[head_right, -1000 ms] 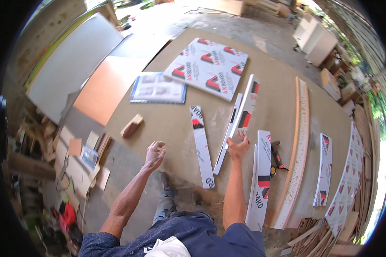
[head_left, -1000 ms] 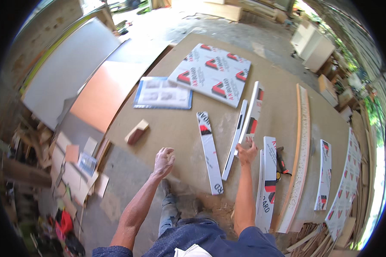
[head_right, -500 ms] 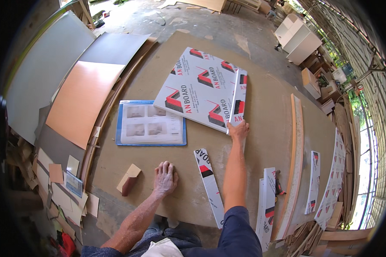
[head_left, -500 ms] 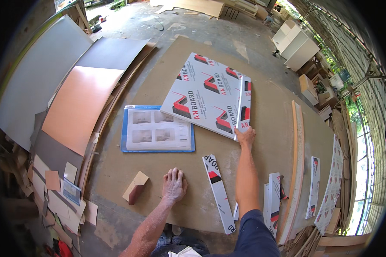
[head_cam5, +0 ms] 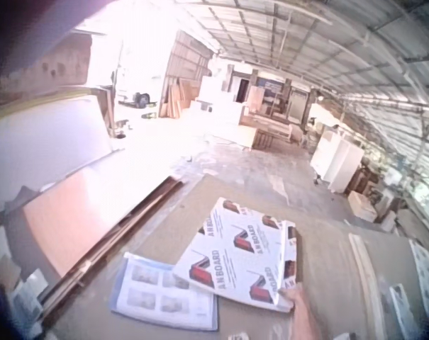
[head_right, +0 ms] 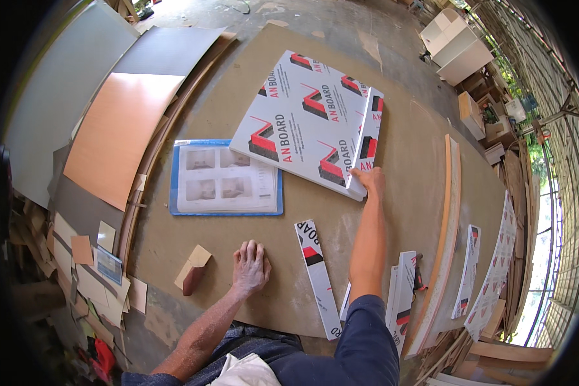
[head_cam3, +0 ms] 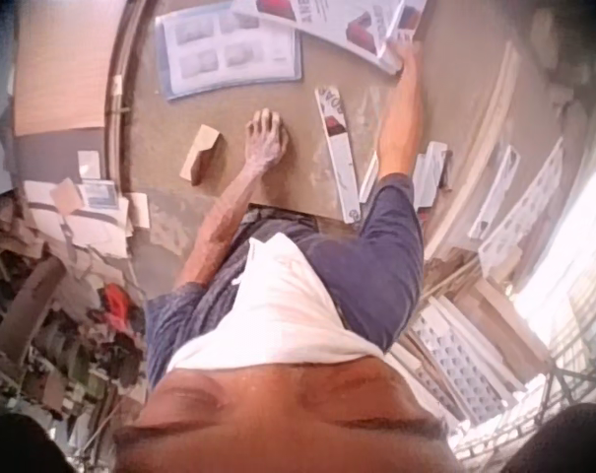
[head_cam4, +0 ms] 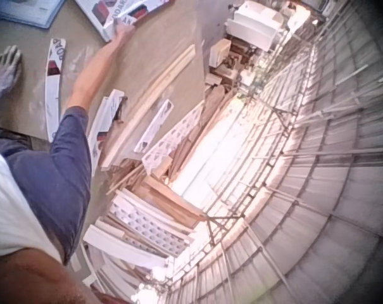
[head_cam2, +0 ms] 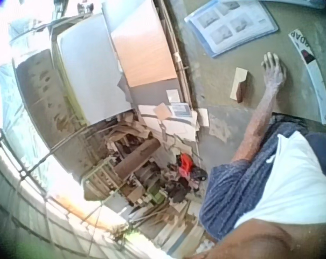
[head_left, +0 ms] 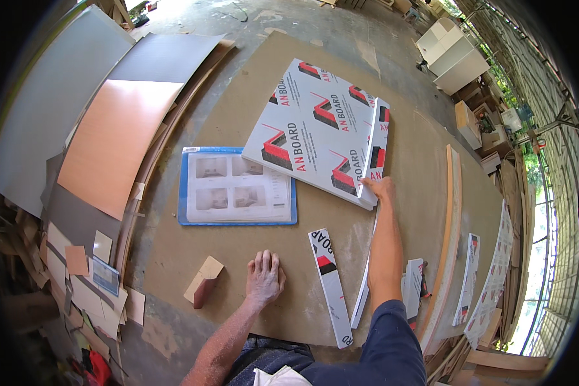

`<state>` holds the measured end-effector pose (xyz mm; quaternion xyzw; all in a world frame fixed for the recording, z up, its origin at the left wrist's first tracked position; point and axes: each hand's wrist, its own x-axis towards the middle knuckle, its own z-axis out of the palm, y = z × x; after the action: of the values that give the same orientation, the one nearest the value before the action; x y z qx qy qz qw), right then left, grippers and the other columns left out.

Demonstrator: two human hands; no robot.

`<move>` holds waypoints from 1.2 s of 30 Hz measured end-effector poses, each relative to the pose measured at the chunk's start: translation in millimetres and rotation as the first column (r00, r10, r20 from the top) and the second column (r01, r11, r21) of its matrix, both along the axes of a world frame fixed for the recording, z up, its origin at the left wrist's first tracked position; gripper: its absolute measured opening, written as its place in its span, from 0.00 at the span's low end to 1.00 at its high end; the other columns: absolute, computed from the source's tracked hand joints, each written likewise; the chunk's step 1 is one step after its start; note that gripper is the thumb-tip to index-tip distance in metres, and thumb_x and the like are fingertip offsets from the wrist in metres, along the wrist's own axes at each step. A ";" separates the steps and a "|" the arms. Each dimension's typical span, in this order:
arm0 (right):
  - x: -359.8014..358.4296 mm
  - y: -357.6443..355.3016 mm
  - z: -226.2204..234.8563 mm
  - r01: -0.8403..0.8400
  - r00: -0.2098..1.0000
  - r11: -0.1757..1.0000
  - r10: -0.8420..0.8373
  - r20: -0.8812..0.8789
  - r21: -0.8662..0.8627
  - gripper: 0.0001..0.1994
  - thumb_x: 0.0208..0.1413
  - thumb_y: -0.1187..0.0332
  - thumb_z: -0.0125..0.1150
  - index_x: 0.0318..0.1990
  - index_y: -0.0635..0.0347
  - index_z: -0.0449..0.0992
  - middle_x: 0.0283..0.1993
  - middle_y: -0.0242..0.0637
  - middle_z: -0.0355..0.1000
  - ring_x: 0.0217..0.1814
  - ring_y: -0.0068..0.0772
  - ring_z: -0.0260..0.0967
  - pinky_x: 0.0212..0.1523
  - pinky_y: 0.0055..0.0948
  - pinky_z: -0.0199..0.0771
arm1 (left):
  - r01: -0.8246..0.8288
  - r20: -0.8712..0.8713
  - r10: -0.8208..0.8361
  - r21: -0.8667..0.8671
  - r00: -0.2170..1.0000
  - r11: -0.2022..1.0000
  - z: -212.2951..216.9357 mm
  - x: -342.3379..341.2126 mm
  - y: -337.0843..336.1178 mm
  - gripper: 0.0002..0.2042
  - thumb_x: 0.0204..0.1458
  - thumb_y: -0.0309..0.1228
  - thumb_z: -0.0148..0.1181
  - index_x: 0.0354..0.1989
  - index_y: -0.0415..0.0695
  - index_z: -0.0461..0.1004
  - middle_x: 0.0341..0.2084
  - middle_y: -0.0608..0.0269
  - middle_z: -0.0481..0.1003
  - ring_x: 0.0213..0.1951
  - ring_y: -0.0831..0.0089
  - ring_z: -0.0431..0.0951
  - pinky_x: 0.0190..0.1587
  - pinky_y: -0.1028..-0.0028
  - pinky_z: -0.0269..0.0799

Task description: The person repeatedly picks up, flips, and places white 'AN BOARD' panels on a workbench in a workshop. The person handles the boards one at a time, moving them between the bench and a nearby pile of wood scraps.

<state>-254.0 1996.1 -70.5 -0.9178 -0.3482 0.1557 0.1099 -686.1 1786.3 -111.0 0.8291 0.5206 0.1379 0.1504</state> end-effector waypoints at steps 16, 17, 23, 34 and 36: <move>0.3 -6.7 -17.9 -0.026 0.999 0.989 0.022 0.030 0.147 0.35 0.34 0.43 0.79 0.39 0.70 0.83 0.47 0.57 0.80 0.47 0.52 0.80 0.47 0.46 0.79 | -0.001 -0.044 0.001 0.001 0.999 1.000 -3.0 2.0 -1.6 0.27 0.53 0.39 0.57 0.60 0.39 0.62 0.58 0.49 0.61 0.64 0.53 0.59 0.61 0.55 0.56; -3.4 -5.6 -17.7 -0.023 0.999 0.989 0.018 0.033 0.147 0.35 0.34 0.43 0.79 0.40 0.70 0.83 0.47 0.57 0.79 0.48 0.52 0.80 0.47 0.46 0.79 | 0.000 -0.055 0.000 -0.002 0.999 1.000 -3.7 1.3 -2.4 0.28 0.53 0.40 0.57 0.60 0.39 0.62 0.59 0.49 0.61 0.64 0.54 0.58 0.61 0.55 0.56; -7.4 -7.5 -8.6 -0.024 1.000 0.996 0.025 -0.003 0.091 0.34 0.34 0.43 0.79 0.41 0.68 0.83 0.48 0.55 0.80 0.49 0.52 0.80 0.48 0.46 0.79 | -0.016 -0.061 0.017 0.004 0.998 1.000 -4.7 0.1 -1.1 0.28 0.54 0.40 0.57 0.60 0.39 0.63 0.59 0.49 0.61 0.64 0.54 0.58 0.61 0.55 0.56; -9.8 -16.2 -12.9 -0.030 1.000 0.999 0.030 0.008 0.033 0.39 0.30 0.39 0.80 0.42 0.69 0.82 0.47 0.54 0.80 0.50 0.51 0.79 0.49 0.46 0.79 | -0.033 -0.050 0.033 0.002 0.998 0.999 -2.2 0.5 -2.1 0.28 0.53 0.39 0.57 0.61 0.39 0.63 0.59 0.50 0.61 0.64 0.55 0.58 0.61 0.55 0.56; -10.1 -28.1 -15.4 -0.024 0.999 0.995 0.019 0.048 0.095 0.38 0.30 0.39 0.79 0.38 0.70 0.83 0.42 0.56 0.81 0.46 0.51 0.81 0.46 0.46 0.79 | -0.032 -0.039 0.032 0.008 0.999 0.999 -2.6 1.8 -1.9 0.28 0.53 0.39 0.57 0.60 0.39 0.62 0.59 0.50 0.61 0.64 0.55 0.58 0.61 0.55 0.56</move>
<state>-264.1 1968.1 -85.8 -0.9112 -0.3675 0.1183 0.1437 -684.3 1784.4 -113.6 0.8238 0.5360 0.1259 0.1348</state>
